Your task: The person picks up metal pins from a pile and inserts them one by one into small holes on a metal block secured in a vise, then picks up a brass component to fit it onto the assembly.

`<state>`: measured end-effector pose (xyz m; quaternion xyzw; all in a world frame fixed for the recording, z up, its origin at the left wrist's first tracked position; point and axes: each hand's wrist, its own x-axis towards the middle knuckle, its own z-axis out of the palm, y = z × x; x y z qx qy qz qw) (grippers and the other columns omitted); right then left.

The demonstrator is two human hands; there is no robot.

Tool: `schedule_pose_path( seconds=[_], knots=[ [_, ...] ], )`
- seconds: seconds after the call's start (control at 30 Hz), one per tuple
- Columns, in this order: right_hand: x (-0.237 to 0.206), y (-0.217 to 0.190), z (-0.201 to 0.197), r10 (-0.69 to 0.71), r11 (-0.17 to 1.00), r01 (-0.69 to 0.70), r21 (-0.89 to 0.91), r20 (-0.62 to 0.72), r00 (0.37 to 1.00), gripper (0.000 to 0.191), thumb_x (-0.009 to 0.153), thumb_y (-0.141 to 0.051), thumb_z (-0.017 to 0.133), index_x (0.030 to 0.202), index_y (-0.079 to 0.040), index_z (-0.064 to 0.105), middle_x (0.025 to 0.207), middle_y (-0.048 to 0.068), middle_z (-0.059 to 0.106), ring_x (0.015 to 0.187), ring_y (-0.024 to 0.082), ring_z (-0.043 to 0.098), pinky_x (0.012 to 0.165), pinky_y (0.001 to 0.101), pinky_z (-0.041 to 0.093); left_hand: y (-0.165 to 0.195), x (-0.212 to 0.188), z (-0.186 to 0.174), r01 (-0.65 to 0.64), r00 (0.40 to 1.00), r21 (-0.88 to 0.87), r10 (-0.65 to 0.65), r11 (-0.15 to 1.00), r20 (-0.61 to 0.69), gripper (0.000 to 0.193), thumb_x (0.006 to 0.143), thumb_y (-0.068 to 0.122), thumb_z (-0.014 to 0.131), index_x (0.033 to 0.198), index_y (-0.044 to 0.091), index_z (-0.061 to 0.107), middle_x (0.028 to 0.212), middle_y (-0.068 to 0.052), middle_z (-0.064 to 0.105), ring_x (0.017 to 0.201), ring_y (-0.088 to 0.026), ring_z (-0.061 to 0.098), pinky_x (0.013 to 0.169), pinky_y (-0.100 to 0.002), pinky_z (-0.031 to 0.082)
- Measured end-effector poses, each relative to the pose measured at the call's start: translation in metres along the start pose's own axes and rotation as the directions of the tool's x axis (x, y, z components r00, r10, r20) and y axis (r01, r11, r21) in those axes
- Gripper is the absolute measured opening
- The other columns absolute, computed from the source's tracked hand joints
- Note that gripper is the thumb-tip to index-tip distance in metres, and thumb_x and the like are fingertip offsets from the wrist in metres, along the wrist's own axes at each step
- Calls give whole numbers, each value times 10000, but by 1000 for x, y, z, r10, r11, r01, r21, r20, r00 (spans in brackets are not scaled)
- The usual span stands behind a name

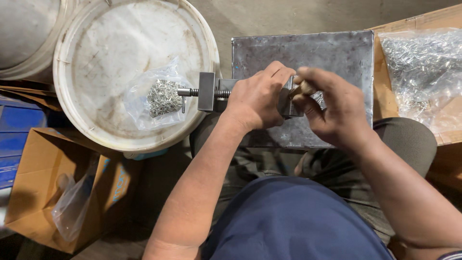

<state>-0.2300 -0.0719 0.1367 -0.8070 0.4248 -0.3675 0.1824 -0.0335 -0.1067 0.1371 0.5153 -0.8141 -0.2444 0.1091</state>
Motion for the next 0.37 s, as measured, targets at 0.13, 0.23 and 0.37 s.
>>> schedule_pose_path(
  seconds=[0.13, 0.23, 0.37],
  knots=[
    [-1, -1, -3, 26, 1000, -26, -16, 10, 1000, 473, 998, -39, 780, 1400, -27, 532, 1213, 128, 731, 1099, 211, 732, 944, 350, 597, -1, -1, 0, -11, 1000, -13, 11, 1000, -15, 749, 565, 189, 868, 1243, 222, 551, 1181, 7, 578, 1081, -271, 653, 766, -464, 560],
    [-7, 2, -6, -27, 985, 37, 167, -59, 998, 484, 1057, -53, 766, 1445, -52, 477, 1254, 92, 709, 1098, 157, 733, 941, 282, 608, -5, -7, 4, -34, 998, -15, 33, 999, -59, 691, 645, 193, 835, 1274, 228, 553, 1217, 18, 587, 1123, -253, 665, 818, -449, 569],
    [-19, 7, 4, -1, 988, -3, 155, 27, 1000, 469, 1026, -31, 751, 1425, -111, 518, 1215, 87, 717, 1078, 194, 744, 962, 304, 618, -8, -5, 7, -34, 998, -9, 33, 999, -55, 709, 652, 209, 831, 1300, 216, 544, 1238, 8, 582, 1130, -260, 657, 828, -456, 562]
  ],
)
